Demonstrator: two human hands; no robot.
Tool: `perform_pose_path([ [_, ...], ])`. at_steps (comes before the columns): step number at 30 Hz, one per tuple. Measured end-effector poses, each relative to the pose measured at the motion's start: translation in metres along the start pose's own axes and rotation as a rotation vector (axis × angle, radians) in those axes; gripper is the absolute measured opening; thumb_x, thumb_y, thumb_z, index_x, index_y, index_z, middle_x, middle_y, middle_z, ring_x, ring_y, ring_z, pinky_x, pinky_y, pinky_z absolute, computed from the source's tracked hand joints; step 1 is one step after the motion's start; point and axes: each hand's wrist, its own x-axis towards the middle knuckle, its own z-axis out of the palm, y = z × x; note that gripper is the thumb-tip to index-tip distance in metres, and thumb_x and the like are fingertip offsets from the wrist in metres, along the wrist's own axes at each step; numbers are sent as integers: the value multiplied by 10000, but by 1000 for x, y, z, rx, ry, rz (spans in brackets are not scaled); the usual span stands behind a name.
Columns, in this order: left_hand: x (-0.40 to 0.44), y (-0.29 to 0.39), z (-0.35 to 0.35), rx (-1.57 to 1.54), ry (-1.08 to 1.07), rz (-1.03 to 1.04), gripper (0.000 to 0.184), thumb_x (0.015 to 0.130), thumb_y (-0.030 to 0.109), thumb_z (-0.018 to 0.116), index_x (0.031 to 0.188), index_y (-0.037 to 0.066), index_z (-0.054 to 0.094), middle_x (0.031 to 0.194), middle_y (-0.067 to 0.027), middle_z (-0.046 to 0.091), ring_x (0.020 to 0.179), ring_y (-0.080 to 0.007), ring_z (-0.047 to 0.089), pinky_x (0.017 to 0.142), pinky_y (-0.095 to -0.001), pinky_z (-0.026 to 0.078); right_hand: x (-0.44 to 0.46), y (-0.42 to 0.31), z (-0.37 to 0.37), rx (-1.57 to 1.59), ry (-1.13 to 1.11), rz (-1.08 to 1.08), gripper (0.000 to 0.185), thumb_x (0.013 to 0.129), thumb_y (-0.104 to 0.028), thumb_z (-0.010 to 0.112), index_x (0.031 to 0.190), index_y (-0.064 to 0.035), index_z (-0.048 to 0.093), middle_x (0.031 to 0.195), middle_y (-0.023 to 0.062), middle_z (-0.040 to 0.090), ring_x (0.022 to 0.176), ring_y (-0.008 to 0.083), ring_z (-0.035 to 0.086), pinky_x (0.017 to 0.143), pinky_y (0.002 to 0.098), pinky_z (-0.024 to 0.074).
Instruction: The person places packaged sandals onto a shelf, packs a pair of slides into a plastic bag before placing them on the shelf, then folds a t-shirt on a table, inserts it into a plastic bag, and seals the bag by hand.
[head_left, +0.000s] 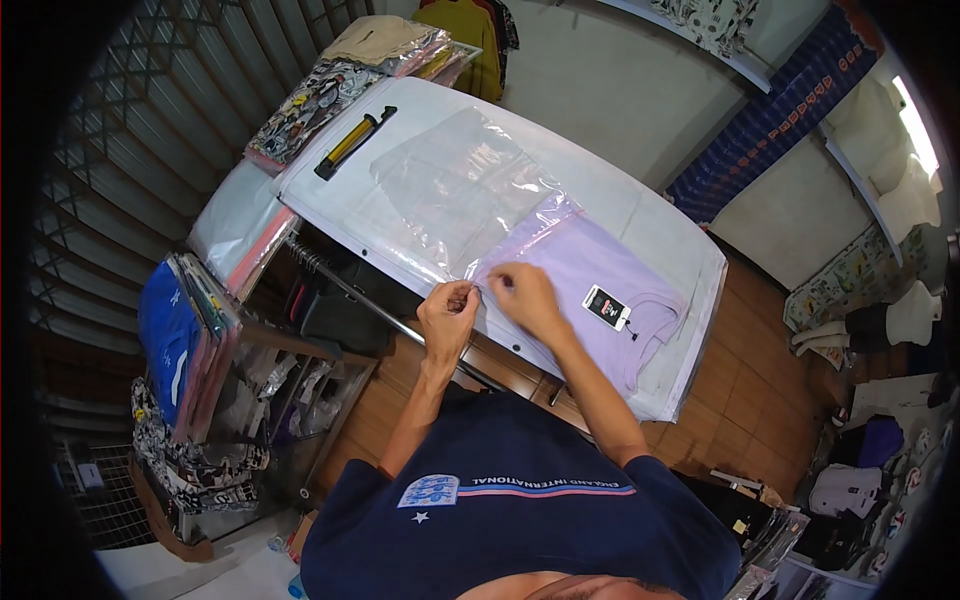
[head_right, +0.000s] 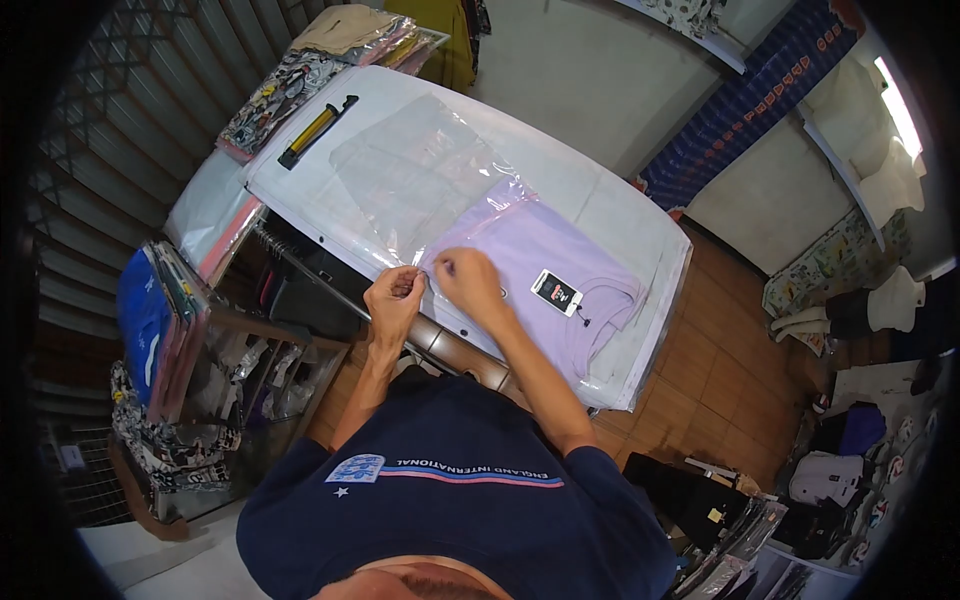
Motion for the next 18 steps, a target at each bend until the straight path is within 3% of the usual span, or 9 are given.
perform_pose_path([
  [1,-1,-1,1,-2,1,-2,123,791,23,710,895,-39,691,801,-121,680,681,-162,674,610,-257,541,7,6,-10,22,86,-53,178,756,-145,623,834,7,672,764,183,677,713,365,664,679,429,525],
  [2,-3,-3,2,-10,-6,1,125,790,23,711,898,-38,691,805,-121,679,687,-164,674,609,-258,541,14,12,-25,-79,99,1,162,757,-140,627,840,-6,666,788,181,678,750,353,660,705,428,523],
  [4,-3,-3,3,-21,-18,10,127,790,24,711,901,-36,691,808,-121,679,693,-165,675,608,-258,541,27,38,-44,-321,242,-9,262,749,-60,609,1010,-46,621,967,172,638,946,354,590,811,458,481],
  [6,-5,0,4,-10,-29,26,125,792,17,706,905,-33,691,810,-119,679,699,-162,674,605,-256,539,44,66,-61,-441,384,-36,346,753,11,560,1090,-54,607,1077,185,589,1039,372,543,841,459,465],
  [14,-11,1,6,-5,-52,28,114,790,11,701,895,-32,686,819,-116,675,674,-149,664,590,-247,533,64,115,-84,-351,463,7,100,829,-96,612,846,-53,701,850,143,677,823,332,622,758,430,491],
  [18,-20,6,11,1,-93,14,122,776,15,711,893,-18,701,797,-95,683,653,-112,649,591,-233,519,58,126,-95,-282,438,-41,105,819,-102,625,872,-53,701,838,144,686,802,331,628,754,417,492],
])
